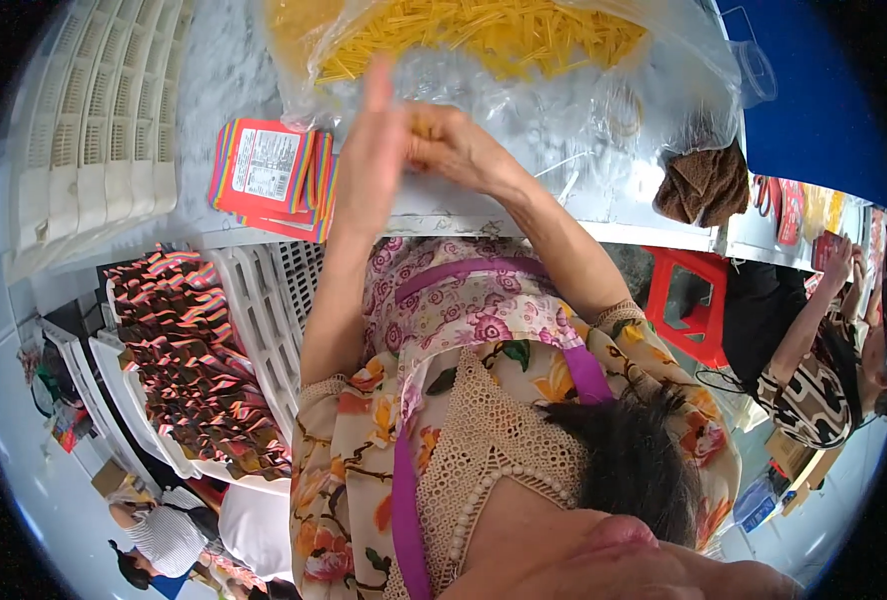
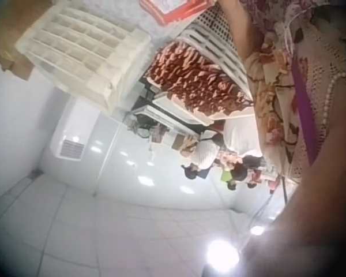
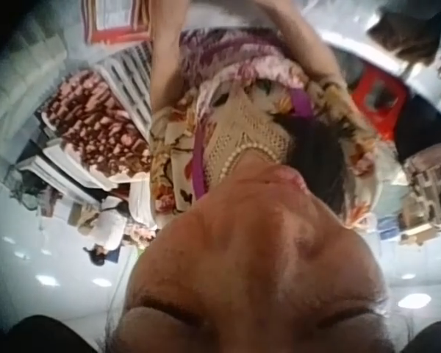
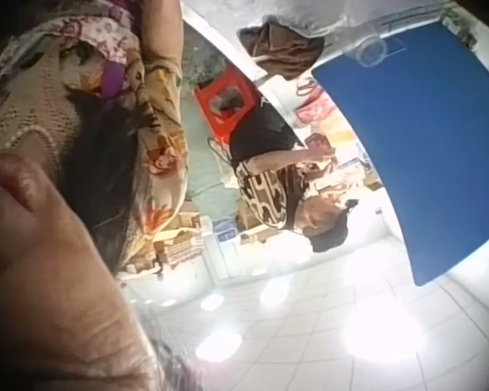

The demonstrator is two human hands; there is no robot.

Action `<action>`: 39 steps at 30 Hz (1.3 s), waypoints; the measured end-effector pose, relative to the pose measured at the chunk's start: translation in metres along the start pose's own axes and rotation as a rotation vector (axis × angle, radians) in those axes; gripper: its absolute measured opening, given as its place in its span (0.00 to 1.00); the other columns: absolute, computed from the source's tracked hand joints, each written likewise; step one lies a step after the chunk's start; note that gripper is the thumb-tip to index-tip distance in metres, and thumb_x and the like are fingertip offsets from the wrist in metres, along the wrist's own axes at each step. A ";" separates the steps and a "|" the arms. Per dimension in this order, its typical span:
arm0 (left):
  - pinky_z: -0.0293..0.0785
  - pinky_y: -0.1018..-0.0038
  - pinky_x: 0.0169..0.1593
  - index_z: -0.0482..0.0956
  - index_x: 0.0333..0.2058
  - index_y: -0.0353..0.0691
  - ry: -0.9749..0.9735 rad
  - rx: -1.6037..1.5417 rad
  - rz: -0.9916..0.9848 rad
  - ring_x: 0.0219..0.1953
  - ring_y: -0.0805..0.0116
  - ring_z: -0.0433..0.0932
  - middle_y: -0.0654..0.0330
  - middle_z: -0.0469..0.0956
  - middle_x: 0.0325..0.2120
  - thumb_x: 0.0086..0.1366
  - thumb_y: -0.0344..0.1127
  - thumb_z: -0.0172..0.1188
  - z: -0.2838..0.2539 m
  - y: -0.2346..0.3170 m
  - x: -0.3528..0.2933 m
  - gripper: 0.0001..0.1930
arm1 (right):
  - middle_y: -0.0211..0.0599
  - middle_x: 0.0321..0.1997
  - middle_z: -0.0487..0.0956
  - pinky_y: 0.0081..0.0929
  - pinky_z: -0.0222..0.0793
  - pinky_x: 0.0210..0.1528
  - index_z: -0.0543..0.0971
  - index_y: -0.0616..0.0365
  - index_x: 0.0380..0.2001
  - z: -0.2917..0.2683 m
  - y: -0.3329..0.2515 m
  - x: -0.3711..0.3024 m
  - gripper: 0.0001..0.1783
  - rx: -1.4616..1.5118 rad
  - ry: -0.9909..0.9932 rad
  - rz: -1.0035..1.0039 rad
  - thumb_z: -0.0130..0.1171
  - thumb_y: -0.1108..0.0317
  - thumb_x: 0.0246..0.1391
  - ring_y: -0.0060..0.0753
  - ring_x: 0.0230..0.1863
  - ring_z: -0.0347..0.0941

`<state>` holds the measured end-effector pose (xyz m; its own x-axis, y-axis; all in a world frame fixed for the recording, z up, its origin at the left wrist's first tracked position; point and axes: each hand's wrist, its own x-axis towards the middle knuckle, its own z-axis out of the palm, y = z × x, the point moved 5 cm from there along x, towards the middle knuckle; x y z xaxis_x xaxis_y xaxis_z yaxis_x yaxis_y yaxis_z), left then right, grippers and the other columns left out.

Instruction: Packaging small yellow paper or plastic strips into small red and yellow paper packets.

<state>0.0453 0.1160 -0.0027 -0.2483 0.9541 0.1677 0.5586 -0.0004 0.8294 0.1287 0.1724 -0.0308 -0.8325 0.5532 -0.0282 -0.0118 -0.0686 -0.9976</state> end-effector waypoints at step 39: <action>0.74 0.76 0.34 0.82 0.34 0.40 0.245 0.048 0.226 0.31 0.69 0.75 0.60 0.73 0.33 0.47 0.21 0.66 -0.035 0.034 -0.028 0.13 | 0.33 0.40 0.79 0.23 0.72 0.46 0.79 0.63 0.42 0.003 -0.003 -0.020 0.12 0.152 -0.037 -0.132 0.59 0.76 0.53 0.24 0.42 0.75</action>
<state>0.0437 0.0786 0.0391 -0.2934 0.8312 0.4723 0.6566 -0.1839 0.7315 0.1438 0.1593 -0.0276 -0.8380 0.5352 0.1068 -0.2028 -0.1237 -0.9714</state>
